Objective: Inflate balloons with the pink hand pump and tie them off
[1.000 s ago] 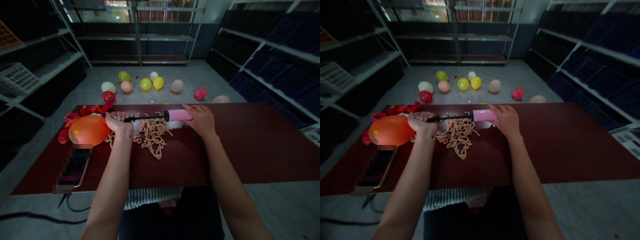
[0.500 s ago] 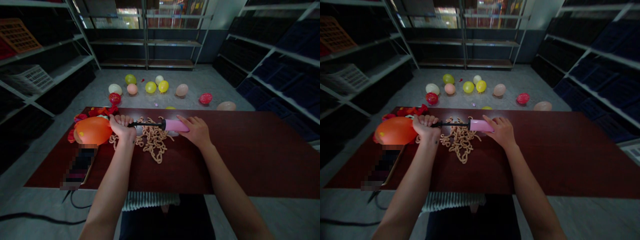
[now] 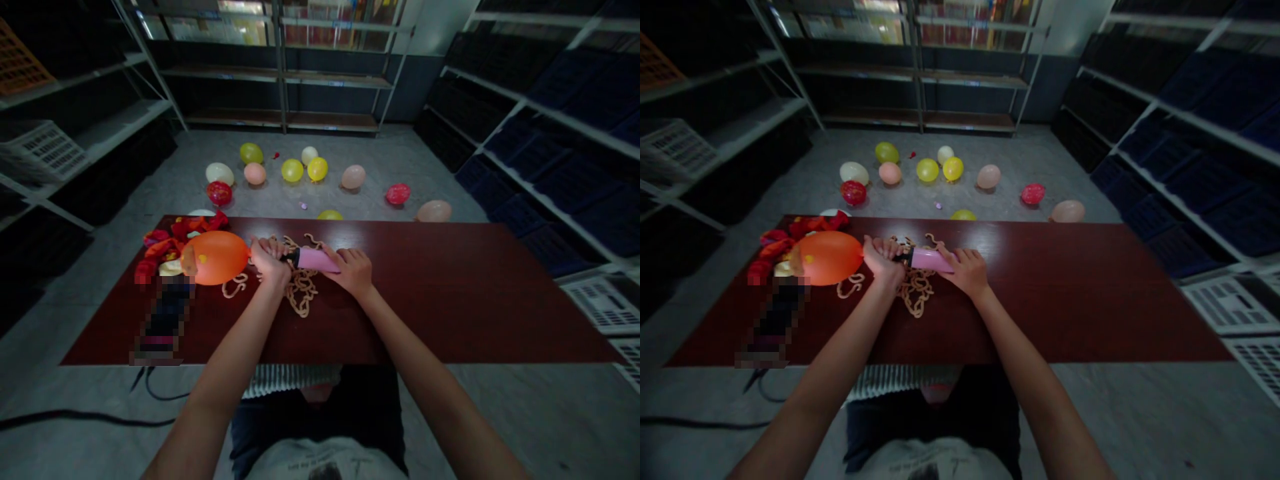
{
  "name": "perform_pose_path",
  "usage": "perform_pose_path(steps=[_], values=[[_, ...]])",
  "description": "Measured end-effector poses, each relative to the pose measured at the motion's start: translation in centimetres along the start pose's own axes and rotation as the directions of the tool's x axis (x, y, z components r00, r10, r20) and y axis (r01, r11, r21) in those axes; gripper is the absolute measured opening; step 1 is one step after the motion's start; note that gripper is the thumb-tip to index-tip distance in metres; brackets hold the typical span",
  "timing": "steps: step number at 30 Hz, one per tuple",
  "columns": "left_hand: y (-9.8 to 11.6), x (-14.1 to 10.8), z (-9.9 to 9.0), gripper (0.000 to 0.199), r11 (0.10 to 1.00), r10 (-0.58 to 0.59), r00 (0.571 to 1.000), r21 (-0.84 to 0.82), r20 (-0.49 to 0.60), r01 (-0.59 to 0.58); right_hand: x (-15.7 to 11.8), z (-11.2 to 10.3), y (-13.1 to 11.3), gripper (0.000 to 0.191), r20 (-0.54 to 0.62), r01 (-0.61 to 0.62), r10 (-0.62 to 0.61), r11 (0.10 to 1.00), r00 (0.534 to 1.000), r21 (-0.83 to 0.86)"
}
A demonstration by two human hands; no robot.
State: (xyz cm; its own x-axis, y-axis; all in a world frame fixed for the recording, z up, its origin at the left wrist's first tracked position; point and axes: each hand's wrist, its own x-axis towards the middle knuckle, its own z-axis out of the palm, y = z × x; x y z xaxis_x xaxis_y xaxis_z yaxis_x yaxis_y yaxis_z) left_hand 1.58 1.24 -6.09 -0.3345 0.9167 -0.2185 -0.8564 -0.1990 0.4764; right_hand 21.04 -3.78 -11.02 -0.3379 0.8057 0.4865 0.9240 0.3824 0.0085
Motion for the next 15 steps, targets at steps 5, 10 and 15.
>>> perform_pose_path(steps=[5,10,15], values=[[0.9,0.0,0.5,0.055,1.0,-0.007,0.997,0.03,-0.08,0.01,-0.1,0.1,-0.1,0.057,0.05,0.011,-0.014,0.998,0.999,0.066],[2.0,-0.3,0.8,0.06,0.994,0.037,0.998,0.103,-0.053,-0.032,-0.1,0.0,-0.1,0.058,0.063,0.02,-0.024,0.998,0.998,0.062],[3.4,0.3,0.0,0.064,0.989,0.059,0.997,0.136,-0.044,-0.052,-0.1,-0.1,0.0,0.061,0.102,0.011,-0.014,0.999,0.995,0.031]])
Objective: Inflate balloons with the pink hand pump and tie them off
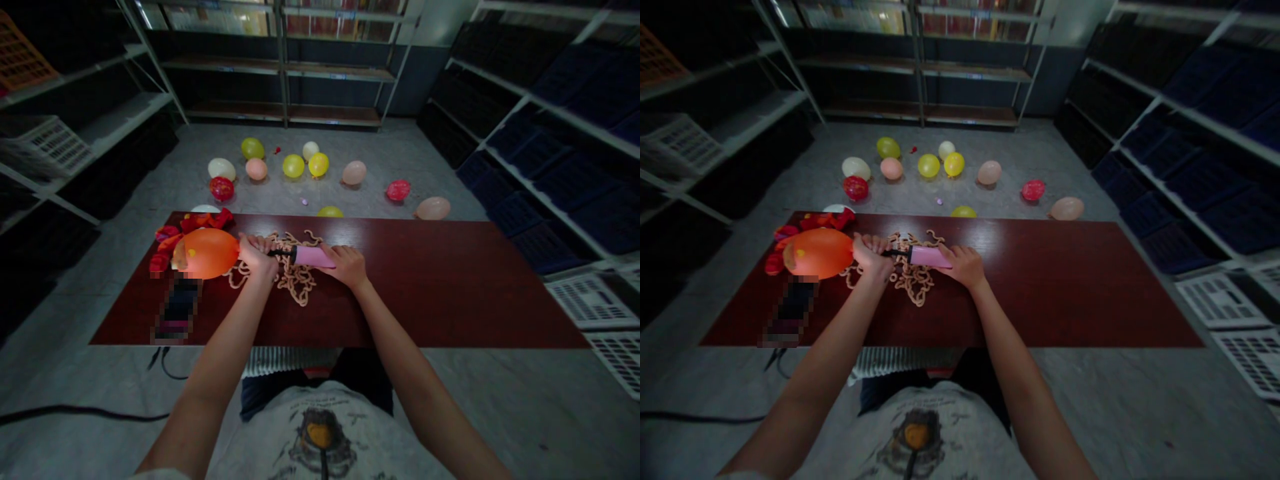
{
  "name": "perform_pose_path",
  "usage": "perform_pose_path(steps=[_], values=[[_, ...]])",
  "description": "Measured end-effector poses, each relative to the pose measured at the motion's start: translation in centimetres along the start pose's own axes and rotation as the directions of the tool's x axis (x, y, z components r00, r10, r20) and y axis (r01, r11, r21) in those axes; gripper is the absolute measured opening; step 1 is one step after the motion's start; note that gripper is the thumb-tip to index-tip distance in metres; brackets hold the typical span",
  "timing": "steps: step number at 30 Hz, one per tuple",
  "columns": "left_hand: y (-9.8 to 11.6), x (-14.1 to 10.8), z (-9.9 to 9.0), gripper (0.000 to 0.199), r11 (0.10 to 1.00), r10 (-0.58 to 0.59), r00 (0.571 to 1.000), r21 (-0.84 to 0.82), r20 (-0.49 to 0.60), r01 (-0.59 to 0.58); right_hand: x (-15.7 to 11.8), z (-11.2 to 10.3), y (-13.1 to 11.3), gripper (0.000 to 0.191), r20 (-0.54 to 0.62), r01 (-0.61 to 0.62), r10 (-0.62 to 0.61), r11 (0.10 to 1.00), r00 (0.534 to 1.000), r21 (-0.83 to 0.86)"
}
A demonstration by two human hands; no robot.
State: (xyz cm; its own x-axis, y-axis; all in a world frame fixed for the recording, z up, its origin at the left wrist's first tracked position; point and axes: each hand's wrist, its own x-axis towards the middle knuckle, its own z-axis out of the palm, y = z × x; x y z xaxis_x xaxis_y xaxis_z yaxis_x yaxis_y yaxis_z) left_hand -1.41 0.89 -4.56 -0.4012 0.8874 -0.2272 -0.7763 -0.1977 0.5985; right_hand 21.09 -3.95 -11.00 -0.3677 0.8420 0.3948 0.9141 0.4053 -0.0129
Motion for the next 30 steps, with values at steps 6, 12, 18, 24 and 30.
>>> perform_pose_path(steps=[6,12,18,24,30], values=[[2.2,0.5,-0.5,0.053,0.999,-0.006,0.999,-0.043,-0.048,0.004,0.2,0.2,-0.1,0.065,0.012,-0.013,0.013,1.0,1.0,0.022],[4.1,0.9,-0.4,0.048,0.999,0.022,0.998,-0.043,-0.064,-0.025,0.3,0.2,-0.1,0.063,-0.008,0.0,0.0,1.0,1.0,0.029],[6.5,2.2,-0.6,0.042,0.998,0.059,0.994,-0.008,-0.087,-0.06,0.4,0.5,-0.2,0.065,-0.093,0.001,0.001,1.0,0.996,0.029],[7.3,2.6,0.1,0.042,0.997,0.078,0.991,0.005,-0.106,-0.078,0.4,1.2,0.0,0.061,-0.184,0.01,-0.002,0.999,0.983,0.046],[6.1,2.1,2.0,0.047,0.992,0.119,0.991,0.057,-0.068,-0.115,0.2,1.1,0.4,0.057,-0.192,-0.078,0.084,0.996,0.978,0.041]])
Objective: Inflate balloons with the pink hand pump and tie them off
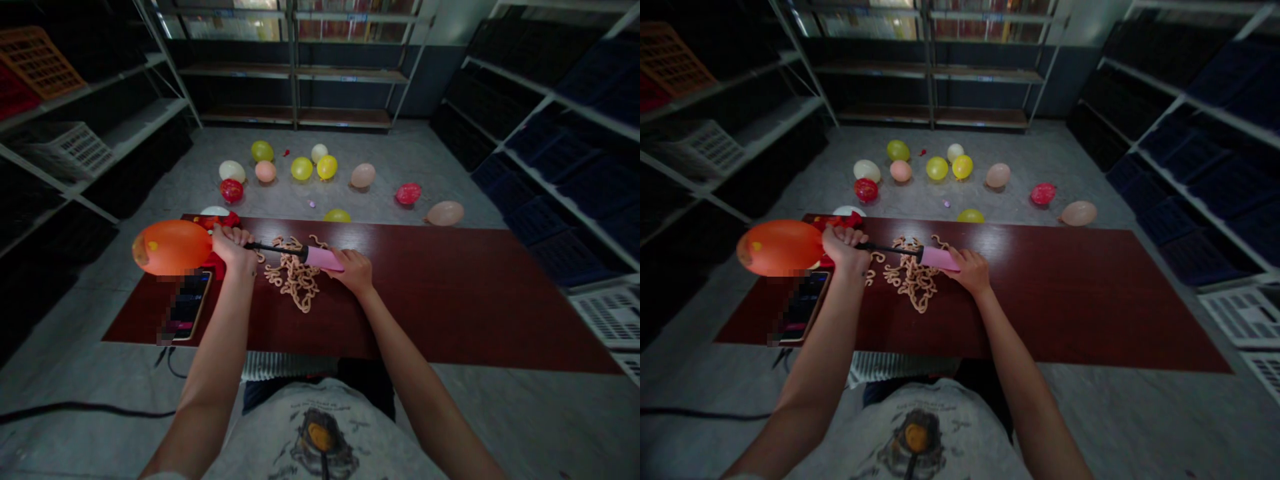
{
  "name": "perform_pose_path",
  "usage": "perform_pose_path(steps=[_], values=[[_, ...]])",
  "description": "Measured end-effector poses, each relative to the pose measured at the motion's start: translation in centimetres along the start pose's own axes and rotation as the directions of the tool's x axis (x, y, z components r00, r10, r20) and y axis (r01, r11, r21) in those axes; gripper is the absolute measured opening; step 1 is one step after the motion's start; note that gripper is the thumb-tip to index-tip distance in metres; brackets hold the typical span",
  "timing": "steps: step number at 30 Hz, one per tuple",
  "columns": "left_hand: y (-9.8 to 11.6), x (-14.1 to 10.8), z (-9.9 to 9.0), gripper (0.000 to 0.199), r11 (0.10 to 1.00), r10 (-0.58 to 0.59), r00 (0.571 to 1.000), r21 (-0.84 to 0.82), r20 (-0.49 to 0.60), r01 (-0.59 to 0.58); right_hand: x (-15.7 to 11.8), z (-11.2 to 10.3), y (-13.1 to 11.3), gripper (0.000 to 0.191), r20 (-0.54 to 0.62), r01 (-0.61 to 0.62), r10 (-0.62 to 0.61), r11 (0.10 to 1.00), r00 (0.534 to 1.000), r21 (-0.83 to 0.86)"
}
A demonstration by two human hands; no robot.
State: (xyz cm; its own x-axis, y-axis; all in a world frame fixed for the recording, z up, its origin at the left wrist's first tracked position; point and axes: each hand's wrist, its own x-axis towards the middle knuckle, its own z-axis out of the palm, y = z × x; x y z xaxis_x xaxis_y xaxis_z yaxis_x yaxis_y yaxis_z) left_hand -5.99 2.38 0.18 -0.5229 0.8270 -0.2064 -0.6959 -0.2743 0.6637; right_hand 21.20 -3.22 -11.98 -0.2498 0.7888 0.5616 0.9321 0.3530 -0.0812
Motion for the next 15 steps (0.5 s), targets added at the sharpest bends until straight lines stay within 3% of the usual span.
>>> perform_pose_path(steps=[6,15], values=[[-1.6,-1.3,1.4,0.05,1.0,-0.026,0.998,-0.015,0.055,0.026,0.0,0.2,-0.1,0.057,0.004,-0.03,0.03,1.0,1.0,-0.004],[-8.0,-5.1,2.7,0.059,0.992,-0.089,0.989,-0.079,0.114,0.098,0.1,0.1,-0.1,0.058,0.007,-0.048,0.049,0.999,0.999,-0.011]])
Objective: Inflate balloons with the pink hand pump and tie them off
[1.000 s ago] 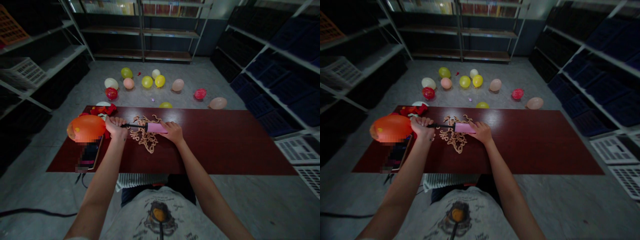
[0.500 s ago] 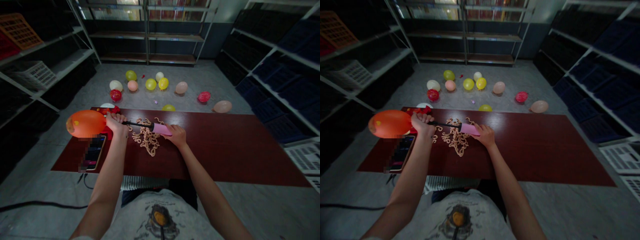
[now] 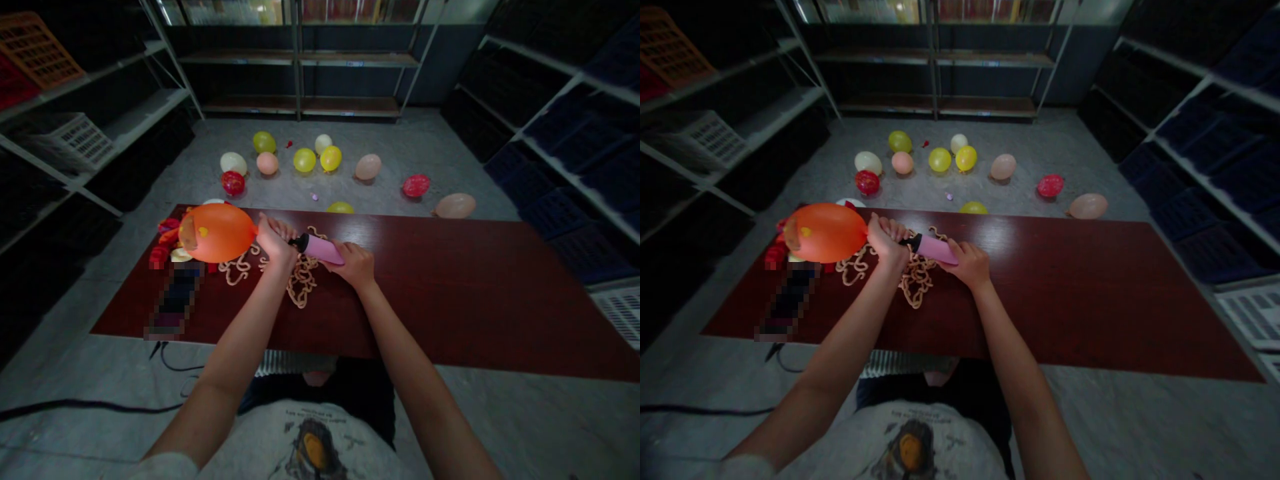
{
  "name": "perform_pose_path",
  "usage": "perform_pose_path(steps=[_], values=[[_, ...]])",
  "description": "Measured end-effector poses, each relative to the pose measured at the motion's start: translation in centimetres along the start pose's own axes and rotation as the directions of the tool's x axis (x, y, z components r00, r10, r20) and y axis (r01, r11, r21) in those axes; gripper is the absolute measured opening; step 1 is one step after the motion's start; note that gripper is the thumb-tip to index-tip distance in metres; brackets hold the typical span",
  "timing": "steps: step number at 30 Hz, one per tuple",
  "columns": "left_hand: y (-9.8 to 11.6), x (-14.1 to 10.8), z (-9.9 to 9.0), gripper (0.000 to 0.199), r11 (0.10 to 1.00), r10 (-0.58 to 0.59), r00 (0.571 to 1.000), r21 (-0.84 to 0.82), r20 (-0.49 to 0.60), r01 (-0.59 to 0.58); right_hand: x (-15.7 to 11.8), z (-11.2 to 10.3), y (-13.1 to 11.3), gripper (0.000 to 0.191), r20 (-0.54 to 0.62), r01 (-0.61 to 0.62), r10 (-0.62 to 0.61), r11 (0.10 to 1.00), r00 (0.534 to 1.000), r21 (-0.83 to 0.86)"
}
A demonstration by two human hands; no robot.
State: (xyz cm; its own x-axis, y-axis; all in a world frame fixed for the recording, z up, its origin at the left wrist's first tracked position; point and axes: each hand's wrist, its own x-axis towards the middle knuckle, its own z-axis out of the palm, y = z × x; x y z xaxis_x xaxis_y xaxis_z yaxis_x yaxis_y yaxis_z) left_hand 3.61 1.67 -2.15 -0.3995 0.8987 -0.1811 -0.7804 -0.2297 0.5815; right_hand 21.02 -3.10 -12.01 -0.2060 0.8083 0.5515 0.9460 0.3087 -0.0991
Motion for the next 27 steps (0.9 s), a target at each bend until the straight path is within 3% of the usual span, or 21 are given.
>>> perform_pose_path(steps=[8,15,21,27], values=[[0.2,0.7,-0.8,0.055,1.0,-0.011,0.993,-0.024,0.119,0.014,0.6,-0.3,-0.2,0.061,-0.034,-0.037,0.038,0.999,0.999,0.031],[1.3,1.9,-2.8,0.05,0.997,-0.072,0.995,-0.036,0.074,0.075,0.9,-0.6,-0.9,0.052,0.025,0.077,-0.077,0.997,0.997,-0.031],[3.6,3.3,-3.4,0.052,0.999,0.016,0.996,-0.039,0.084,-0.012,1.1,-1.0,-1.3,0.052,0.06,0.058,-0.052,0.994,0.997,-0.095],[5.5,5.6,-4.4,0.049,0.991,0.132,0.988,-0.05,0.087,-0.128,1.1,-2.0,0.6,0.05,-0.014,0.012,-0.014,0.99,1.0,-0.144]])
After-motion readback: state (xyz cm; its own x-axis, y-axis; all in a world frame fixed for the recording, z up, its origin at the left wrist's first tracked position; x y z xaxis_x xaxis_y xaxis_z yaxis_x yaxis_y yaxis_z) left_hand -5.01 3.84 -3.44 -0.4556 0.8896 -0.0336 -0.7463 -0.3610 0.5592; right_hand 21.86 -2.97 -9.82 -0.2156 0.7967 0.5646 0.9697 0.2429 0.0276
